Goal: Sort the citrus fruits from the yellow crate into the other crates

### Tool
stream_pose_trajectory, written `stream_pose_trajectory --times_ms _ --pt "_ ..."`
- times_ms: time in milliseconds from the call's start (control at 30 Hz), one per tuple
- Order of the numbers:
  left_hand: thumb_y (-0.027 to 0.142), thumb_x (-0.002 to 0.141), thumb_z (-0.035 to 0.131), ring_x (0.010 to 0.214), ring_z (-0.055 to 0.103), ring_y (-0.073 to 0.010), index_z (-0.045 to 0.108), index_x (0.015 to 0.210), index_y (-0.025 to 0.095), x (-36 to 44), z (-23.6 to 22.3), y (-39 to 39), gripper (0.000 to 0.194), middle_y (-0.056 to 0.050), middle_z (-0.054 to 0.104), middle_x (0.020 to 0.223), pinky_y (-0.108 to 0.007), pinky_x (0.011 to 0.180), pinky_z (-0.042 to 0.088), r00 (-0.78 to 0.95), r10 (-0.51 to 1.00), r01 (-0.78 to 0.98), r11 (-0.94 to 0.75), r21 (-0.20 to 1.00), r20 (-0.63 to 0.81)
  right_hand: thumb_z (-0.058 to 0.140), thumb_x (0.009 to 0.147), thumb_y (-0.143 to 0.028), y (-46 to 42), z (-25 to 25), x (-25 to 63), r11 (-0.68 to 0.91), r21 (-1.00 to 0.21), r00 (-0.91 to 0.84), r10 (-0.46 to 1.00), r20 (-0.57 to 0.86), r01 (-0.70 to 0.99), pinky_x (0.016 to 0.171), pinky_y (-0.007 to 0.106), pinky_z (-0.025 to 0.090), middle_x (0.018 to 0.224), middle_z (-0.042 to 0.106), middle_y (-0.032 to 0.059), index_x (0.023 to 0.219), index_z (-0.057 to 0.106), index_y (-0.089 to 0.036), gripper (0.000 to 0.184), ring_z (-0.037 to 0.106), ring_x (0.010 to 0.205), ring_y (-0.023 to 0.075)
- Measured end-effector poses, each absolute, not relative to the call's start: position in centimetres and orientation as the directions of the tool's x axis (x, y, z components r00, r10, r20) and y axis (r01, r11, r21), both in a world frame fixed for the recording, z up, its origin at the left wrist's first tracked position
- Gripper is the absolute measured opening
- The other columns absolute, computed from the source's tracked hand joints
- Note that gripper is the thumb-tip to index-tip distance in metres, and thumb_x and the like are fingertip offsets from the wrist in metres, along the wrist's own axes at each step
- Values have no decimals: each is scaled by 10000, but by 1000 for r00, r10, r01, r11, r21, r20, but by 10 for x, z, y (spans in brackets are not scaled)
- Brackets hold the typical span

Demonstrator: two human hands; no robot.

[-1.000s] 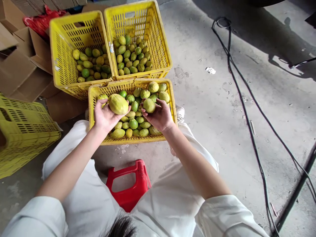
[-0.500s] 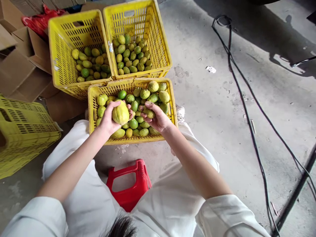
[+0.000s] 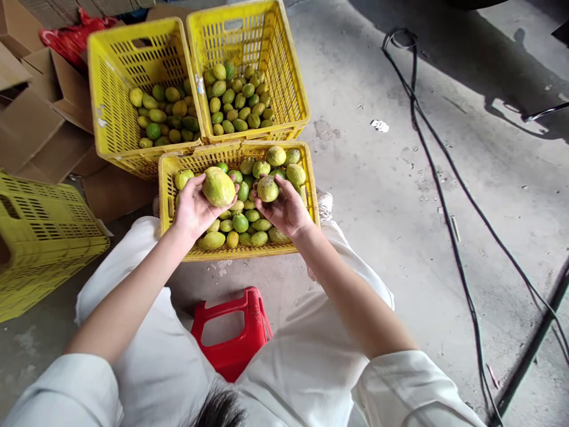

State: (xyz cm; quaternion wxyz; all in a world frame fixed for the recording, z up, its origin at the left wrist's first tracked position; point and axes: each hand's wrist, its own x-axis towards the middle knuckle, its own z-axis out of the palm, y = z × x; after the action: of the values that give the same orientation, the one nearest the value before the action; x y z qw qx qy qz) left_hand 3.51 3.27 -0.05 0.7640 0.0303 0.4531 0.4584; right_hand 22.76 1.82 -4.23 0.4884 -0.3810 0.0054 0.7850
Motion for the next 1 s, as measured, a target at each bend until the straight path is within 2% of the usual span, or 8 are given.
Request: stream_pose_trajectory --times_ms 133,267,333,500,600,733,867,1000 --pt "366 972 577 719 716 -152 613 957 202 36 -3 31 168 -36 699 825 -303 787 631 180 725 -609 613 504 -664 733 908 -266 16 -42 228 -539 -410 -281 794 -539 -736 398 115 410 763 633 -33 902 575 -221 165 534 528 60" --pt "371 1008 547 693 707 -148 615 905 213 39 -3 30 201 -21 692 795 -335 864 650 166 692 -548 657 518 -703 733 919 -300 15 -43 228 -557 -451 -316 803 -505 -697 366 106 300 718 596 -42 877 558 -215 199 447 476 45" --pt "423 1028 492 769 739 -174 650 961 194 40 -2 30 287 -44 717 834 -352 890 652 179 681 -558 665 497 -710 636 982 -342 15 -41 227 -562 -442 -318 798 -512 -699 378 116 333 722 614 -25 897 583 -208 167 486 500 64" --pt "371 1009 432 1068 768 -255 668 1101 162 38 -4 30 328 -104 769 1010 -413 958 638 198 695 -609 640 469 -691 346 1035 -283 19 -36 226 -542 -333 -280 760 -587 -771 587 236 603 858 711 47 1091 633 -195 305 700 774 173" --pt "307 996 497 1044 776 -248 650 1060 174 38 -4 30 213 -89 773 1007 -418 953 639 171 707 -586 633 506 -687 383 995 -226 19 -35 226 -551 -320 -280 744 -607 -770 707 267 648 931 732 60 1121 633 -190 283 724 863 184" --pt "290 1015 537 850 765 -191 644 1000 184 41 -2 29 151 -53 758 910 -356 849 648 178 717 -532 646 547 -674 555 941 -233 15 -38 224 -559 -381 -267 758 -595 -736 772 255 651 896 711 21 1063 663 -199 165 697 806 155" --pt "254 1009 565 829 752 -197 657 992 186 41 -4 27 116 -44 749 867 -337 801 638 207 713 -488 668 561 -670 683 842 -159 12 -42 222 -563 -406 -253 757 -602 -719 530 143 532 804 656 -12 894 629 -197 84 607 646 91" --pt "251 936 685 990 778 -260 672 982 194 38 -11 26 74 -36 737 841 -374 861 658 276 756 -475 644 599 -593 801 831 -311 14 -45 224 -599 -430 -304 757 -578 -675 355 127 318 729 598 -19 802 576 -210 248 470 528 68"
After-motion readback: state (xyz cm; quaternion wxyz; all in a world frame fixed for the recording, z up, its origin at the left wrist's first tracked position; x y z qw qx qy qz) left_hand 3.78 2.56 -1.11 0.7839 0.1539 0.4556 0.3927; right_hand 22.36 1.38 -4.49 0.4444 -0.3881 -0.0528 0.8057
